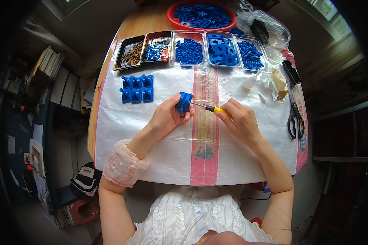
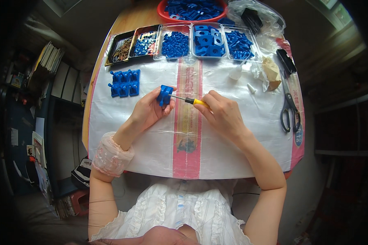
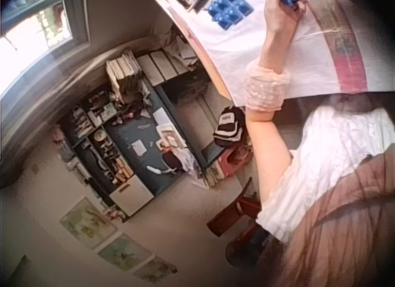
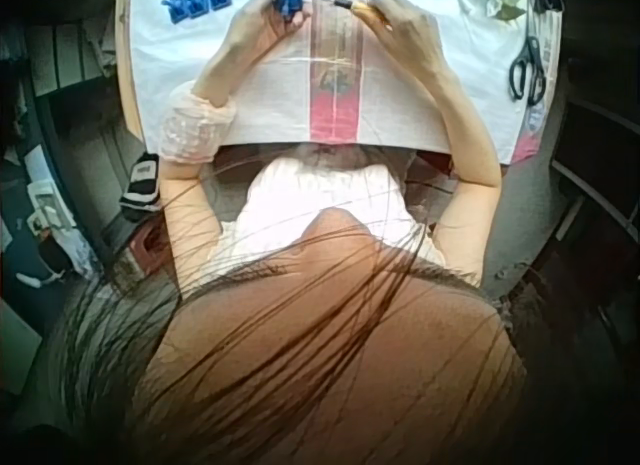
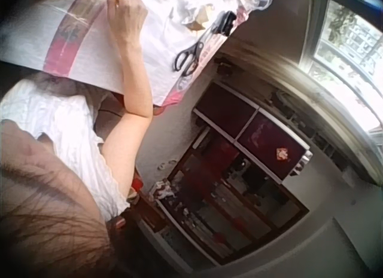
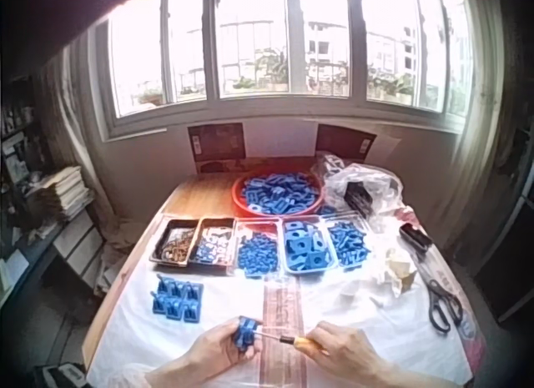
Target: Manually assemble small blue plastic components using a screwdriver and spring-loaded tool.
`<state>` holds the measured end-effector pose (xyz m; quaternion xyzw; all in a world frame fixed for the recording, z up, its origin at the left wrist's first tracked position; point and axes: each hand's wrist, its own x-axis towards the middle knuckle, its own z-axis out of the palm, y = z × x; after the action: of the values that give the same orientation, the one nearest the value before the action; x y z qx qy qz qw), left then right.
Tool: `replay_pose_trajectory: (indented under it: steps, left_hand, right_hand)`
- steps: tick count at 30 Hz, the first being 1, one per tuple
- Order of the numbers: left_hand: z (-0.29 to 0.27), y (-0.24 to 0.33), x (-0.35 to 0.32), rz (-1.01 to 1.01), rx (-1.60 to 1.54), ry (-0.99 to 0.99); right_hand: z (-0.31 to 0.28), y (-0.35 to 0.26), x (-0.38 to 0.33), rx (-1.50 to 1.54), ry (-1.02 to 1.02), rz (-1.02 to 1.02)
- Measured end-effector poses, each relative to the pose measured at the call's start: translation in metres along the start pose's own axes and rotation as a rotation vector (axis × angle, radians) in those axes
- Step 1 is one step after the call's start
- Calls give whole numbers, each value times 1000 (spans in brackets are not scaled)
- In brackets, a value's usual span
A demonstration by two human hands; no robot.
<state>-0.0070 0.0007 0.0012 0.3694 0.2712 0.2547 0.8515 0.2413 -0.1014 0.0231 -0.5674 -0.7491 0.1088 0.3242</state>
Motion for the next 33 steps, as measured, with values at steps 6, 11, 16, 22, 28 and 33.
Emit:
replay_pose_trajectory:
  steps: [6, 11, 16, 22, 28, 33]
  left_hand:
    - [0, -3, 2, -2, 6, -22]
    - [1, -1, 1, -14, -6, 13]
    - [1, 0, 0, -20, 4, 5]
    - [2, 1, 0, -16, 8, 7]
    - [-2, -3, 2, -4, 2, -7]
    - [3, 0, 0, -11, -1, 18]
  right_hand:
    - [1, 2, -2, 82, -9, 28]
    - [1, -3, 0, 140, 70, -45]
    - [4, 4, -2, 116, 36, -19]
    - [-2, 2, -1, -33, -20, -2]
    - [3, 0, -1, 82, 14, 9]
    - [1, 0, -1, 119, 20, -16]
